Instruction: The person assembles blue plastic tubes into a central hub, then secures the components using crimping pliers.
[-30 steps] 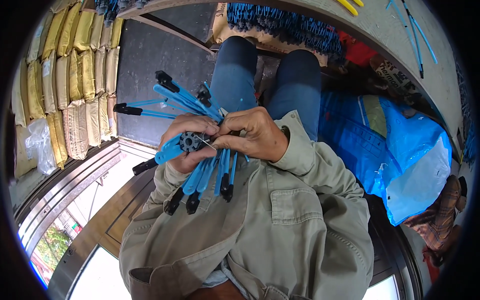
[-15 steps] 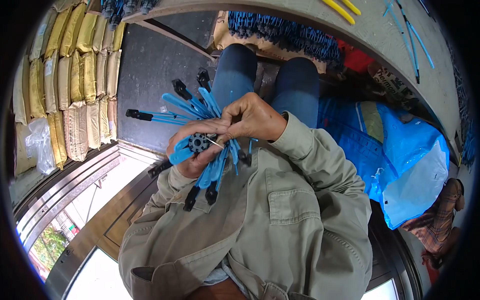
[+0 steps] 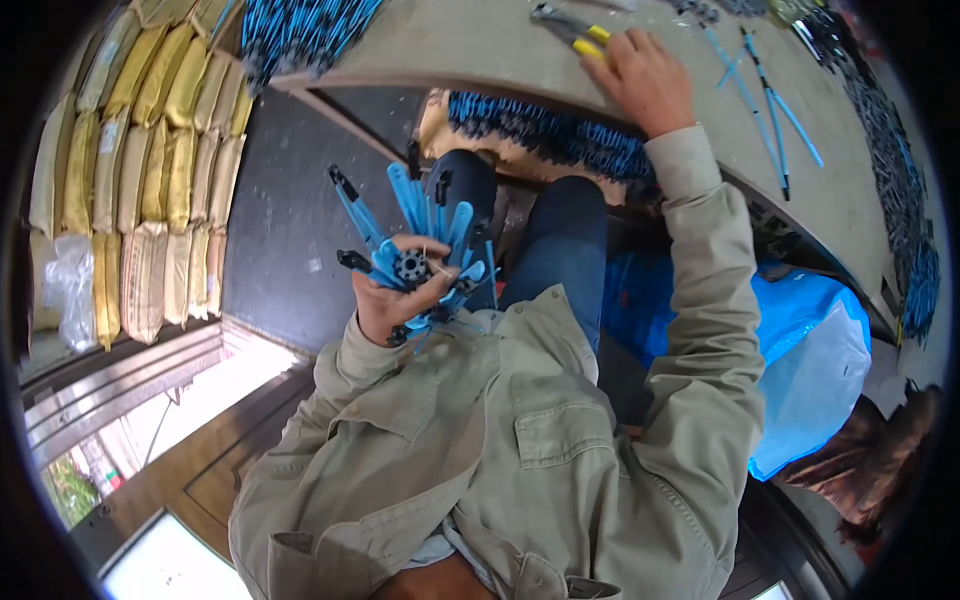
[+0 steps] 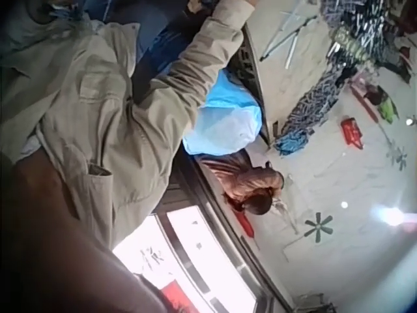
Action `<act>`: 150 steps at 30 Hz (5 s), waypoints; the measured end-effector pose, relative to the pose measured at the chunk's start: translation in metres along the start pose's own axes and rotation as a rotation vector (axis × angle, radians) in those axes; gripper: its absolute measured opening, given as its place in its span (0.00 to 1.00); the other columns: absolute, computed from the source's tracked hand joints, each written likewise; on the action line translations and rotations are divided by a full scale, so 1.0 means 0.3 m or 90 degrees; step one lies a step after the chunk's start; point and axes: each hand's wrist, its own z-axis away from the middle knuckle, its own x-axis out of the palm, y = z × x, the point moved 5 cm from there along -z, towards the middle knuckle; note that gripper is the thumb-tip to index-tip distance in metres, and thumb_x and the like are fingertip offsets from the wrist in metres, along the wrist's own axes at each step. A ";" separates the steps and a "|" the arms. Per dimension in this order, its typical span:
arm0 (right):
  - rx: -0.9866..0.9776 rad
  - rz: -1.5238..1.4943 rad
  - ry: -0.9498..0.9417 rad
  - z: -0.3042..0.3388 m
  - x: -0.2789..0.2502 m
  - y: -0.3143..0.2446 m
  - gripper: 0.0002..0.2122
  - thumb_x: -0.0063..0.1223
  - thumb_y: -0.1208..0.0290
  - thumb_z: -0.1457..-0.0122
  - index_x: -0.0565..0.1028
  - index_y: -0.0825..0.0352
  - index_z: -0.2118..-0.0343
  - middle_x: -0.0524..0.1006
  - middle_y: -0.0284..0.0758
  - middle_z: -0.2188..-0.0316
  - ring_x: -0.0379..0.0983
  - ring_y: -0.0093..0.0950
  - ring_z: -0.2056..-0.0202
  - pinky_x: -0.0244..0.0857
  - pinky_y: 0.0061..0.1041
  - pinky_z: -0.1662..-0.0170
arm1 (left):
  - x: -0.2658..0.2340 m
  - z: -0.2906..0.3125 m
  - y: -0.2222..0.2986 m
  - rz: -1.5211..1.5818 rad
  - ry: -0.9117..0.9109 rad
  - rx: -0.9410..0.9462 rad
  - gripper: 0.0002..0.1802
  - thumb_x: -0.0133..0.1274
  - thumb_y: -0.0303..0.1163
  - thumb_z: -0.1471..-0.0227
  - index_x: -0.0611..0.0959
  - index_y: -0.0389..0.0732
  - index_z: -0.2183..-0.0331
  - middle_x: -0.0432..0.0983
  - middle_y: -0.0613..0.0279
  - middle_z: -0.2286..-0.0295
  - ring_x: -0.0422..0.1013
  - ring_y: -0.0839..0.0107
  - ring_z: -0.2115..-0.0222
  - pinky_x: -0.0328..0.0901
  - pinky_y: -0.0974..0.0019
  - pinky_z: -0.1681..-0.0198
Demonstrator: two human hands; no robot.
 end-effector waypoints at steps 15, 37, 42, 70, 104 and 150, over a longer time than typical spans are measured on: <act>-0.168 -0.048 -0.020 0.245 -0.348 -0.448 0.12 0.58 0.69 0.54 0.76 0.57 0.64 0.66 0.31 0.55 0.65 0.25 0.53 0.52 0.33 0.46 | -0.038 0.054 0.027 0.067 -0.102 0.051 0.19 0.66 0.23 0.66 0.78 0.32 0.67 0.74 0.62 0.77 0.70 0.77 0.77 0.64 0.73 0.74; -0.069 -0.033 0.075 0.393 -0.281 -0.565 0.14 0.53 0.76 0.49 0.74 0.57 0.58 0.62 0.28 0.54 0.60 0.26 0.49 0.37 0.42 0.40 | -0.050 0.053 0.018 -0.034 -0.028 0.088 0.22 0.68 0.30 0.69 0.79 0.37 0.67 0.76 0.60 0.75 0.73 0.74 0.75 0.66 0.73 0.71; -0.129 -0.018 0.056 0.376 -0.302 -0.555 0.16 0.54 0.75 0.51 0.75 0.57 0.57 0.62 0.27 0.58 0.62 0.22 0.53 0.37 0.39 0.40 | -0.049 0.060 0.028 -0.034 -0.021 0.085 0.22 0.69 0.30 0.70 0.79 0.37 0.68 0.77 0.59 0.75 0.74 0.73 0.74 0.66 0.73 0.70; -0.110 -0.766 -0.787 0.380 -0.395 -0.388 0.18 0.58 0.63 0.50 0.67 0.71 0.63 0.71 0.42 0.62 0.73 0.33 0.72 0.68 0.28 0.73 | 0.006 0.023 0.051 0.047 -0.280 0.067 0.30 0.69 0.34 0.73 0.80 0.38 0.61 0.77 0.58 0.69 0.72 0.70 0.70 0.64 0.69 0.67; -0.122 -0.857 -0.956 0.399 -0.225 -0.301 0.28 0.48 0.58 0.43 0.56 0.67 0.44 0.73 0.45 0.60 0.73 0.39 0.62 0.70 0.34 0.64 | -0.006 0.044 -0.002 0.268 -0.198 0.129 0.26 0.65 0.31 0.63 0.76 0.38 0.58 0.76 0.56 0.64 0.73 0.67 0.64 0.68 0.65 0.62; -0.248 -0.298 -0.241 0.281 -0.271 -0.513 0.14 0.58 0.76 0.59 0.75 0.66 0.65 0.69 0.40 0.65 0.69 0.36 0.69 0.63 0.35 0.69 | -0.092 0.034 0.032 0.045 -0.051 0.099 0.28 0.65 0.33 0.64 0.76 0.38 0.57 0.75 0.57 0.65 0.72 0.69 0.65 0.64 0.69 0.61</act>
